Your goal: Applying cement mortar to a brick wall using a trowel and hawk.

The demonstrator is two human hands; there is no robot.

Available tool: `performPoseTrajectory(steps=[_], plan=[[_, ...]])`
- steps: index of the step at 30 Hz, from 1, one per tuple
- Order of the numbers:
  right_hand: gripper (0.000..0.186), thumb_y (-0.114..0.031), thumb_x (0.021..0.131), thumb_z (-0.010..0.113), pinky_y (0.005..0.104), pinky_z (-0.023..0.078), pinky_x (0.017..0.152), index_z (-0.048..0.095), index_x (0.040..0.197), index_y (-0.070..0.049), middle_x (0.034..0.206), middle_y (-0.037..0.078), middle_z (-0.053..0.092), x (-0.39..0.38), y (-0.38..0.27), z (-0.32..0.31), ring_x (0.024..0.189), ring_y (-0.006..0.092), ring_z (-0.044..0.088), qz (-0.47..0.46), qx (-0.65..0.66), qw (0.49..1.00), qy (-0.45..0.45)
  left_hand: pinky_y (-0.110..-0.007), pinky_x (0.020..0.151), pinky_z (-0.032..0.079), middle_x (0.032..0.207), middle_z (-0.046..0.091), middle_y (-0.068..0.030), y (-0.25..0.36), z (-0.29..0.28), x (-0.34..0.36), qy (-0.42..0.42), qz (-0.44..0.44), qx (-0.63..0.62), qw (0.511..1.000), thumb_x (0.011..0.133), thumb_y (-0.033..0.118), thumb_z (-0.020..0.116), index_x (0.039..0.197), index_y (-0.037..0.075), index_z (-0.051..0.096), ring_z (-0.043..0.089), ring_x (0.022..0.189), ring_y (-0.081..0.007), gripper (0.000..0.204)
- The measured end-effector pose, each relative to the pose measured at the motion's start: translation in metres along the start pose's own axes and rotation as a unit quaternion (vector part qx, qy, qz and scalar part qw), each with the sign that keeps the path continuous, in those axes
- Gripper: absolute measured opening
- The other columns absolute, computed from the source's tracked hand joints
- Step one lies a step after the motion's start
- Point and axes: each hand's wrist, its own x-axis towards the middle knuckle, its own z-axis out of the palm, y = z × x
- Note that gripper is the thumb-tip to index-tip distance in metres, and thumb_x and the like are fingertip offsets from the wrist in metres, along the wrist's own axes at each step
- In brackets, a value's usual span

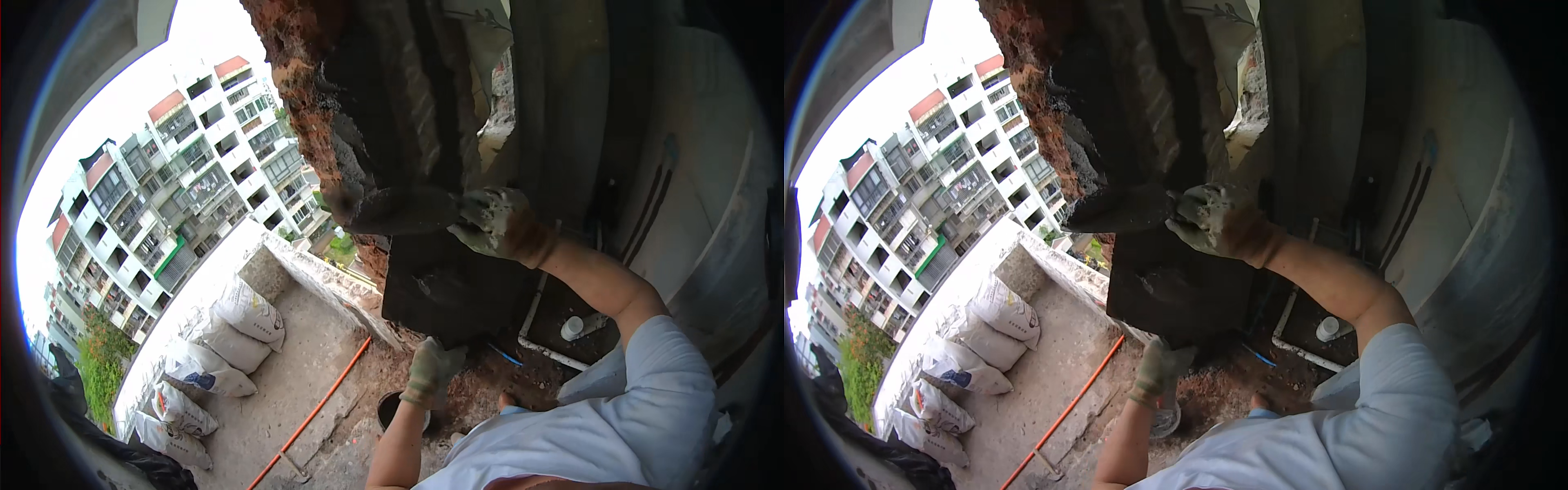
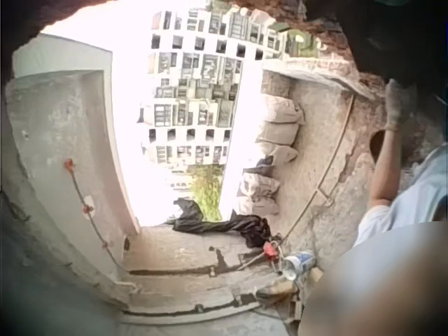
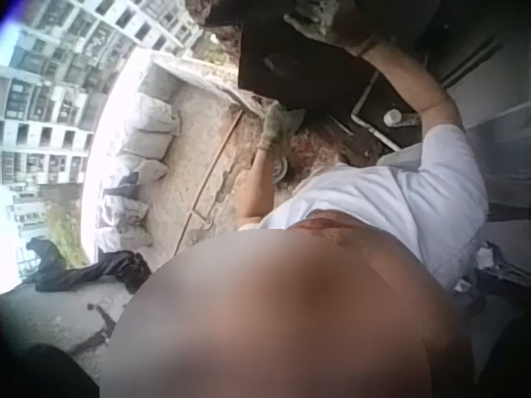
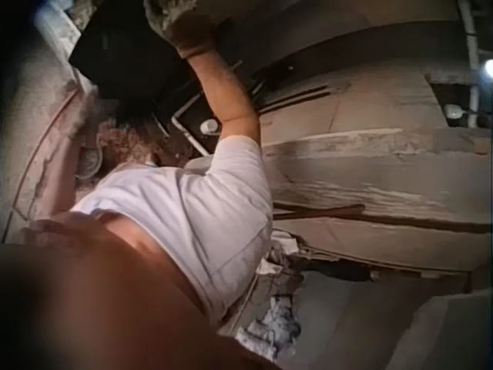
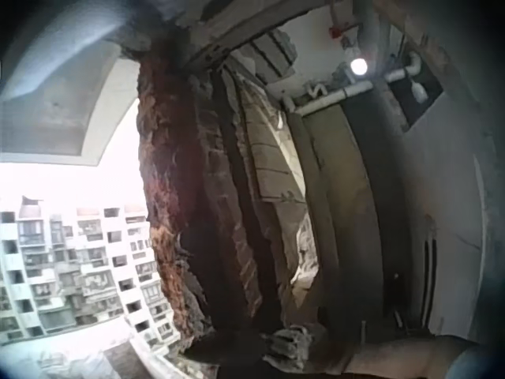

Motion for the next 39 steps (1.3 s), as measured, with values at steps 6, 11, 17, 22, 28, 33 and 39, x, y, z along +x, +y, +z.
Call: performPoseTrajectory(steps=[6,11,17,22,28,33,39], plan=[[0.026,-0.021,0.087,0.073,0.032,0.055,0.064,0.068,0.107,-0.005,0.083,0.01,0.068,0.066,0.022,-0.027,0.07,0.023,0.068,0.088,0.178,0.98,0.026,-0.028,0.056,0.049,0.075,0.066,-0.0016,0.151,-0.01,-0.013,-0.105,-0.206,-0.354,0.906,0.08,0.013,0.071,0.091,0.0,0.071,0.06,0.062,-0.0138,0.017],[0.032,-0.029,0.1,0.057,0.0263,0.05,0.058,0.065,0.112,0.0,0.086,0.006,0.069,0.09,0.068,0.029,0.064,0.0124,0.061,0.154,0.469,0.866,0.078,-0.029,0.054,0.047,0.078,0.065,0.0003,0.144,-0.025,-0.004,-0.046,-0.186,-0.376,0.906,0.08,0.008,0.067,0.093,0.006,0.07,0.058,0.064,-0.0124,0.014],[0.039,-0.038,0.1,0.056,0.0283,0.052,0.058,0.064,0.112,-0.002,0.081,0.008,0.067,0.166,0.119,0.041,0.064,0.0127,0.062,0.357,0.481,0.798,0.064,-0.028,0.066,0.051,0.083,0.066,-0.0022,0.123,-0.036,0.011,0.024,-0.186,-0.411,0.892,0.076,0.01,0.071,0.097,0.001,0.071,0.061,0.071,-0.0136,0.023],[0.044,-0.042,0.099,0.056,0.0302,0.053,0.062,0.065,0.107,0.0,0.08,0.009,0.067,0.173,0.115,0.013,0.066,0.0143,0.063,0.375,0.399,0.835,-0.05,-0.03,0.05,0.047,0.079,0.062,-0.0018,0.143,-0.055,0.028,-0.005,-0.253,-0.433,0.865,0.074,0.005,0.068,0.093,0.009,0.064,0.056,0.058,-0.0152,0.019],[0.049,-0.045,0.099,0.053,0.032,0.056,0.062,0.064,0.109,0.001,0.085,0.012,0.067,0.182,0.081,-0.007,0.07,0.0186,0.066,0.289,0.126,0.864,-0.393,-0.034,0.053,0.052,0.079,0.064,-0.005,0.141,-0.067,0.05,-0.014,-0.201,-0.386,0.9,0.077,0.012,0.069,0.089,0.002,0.067,0.061,0.062,-0.019,0.016],[0.044,-0.041,0.098,0.055,0.0316,0.055,0.062,0.067,0.108,0.0,0.082,0.008,0.067,0.238,0.098,-0.016,0.072,0.0175,0.066,0.308,0.086,0.878,-0.356,-0.033,0.052,0.052,0.079,0.063,-0.0049,0.139,-0.061,0.053,-0.046,-0.21,-0.379,0.9,0.078,0.013,0.07,0.089,0.002,0.067,0.06,0.06,-0.019,0.016],[0.03,-0.032,0.095,0.059,0.0371,0.053,0.06,0.071,0.088,-0.005,0.074,0.01,0.069,0.282,0.096,-0.011,0.063,0.0213,0.066,0.257,0.141,0.893,-0.342,-0.033,0.053,0.053,0.081,0.063,-0.0038,0.137,-0.056,0.053,-0.06,-0.214,-0.393,0.892,0.078,0.013,0.071,0.093,0.004,0.067,0.059,0.058,-0.0191,0.018]])
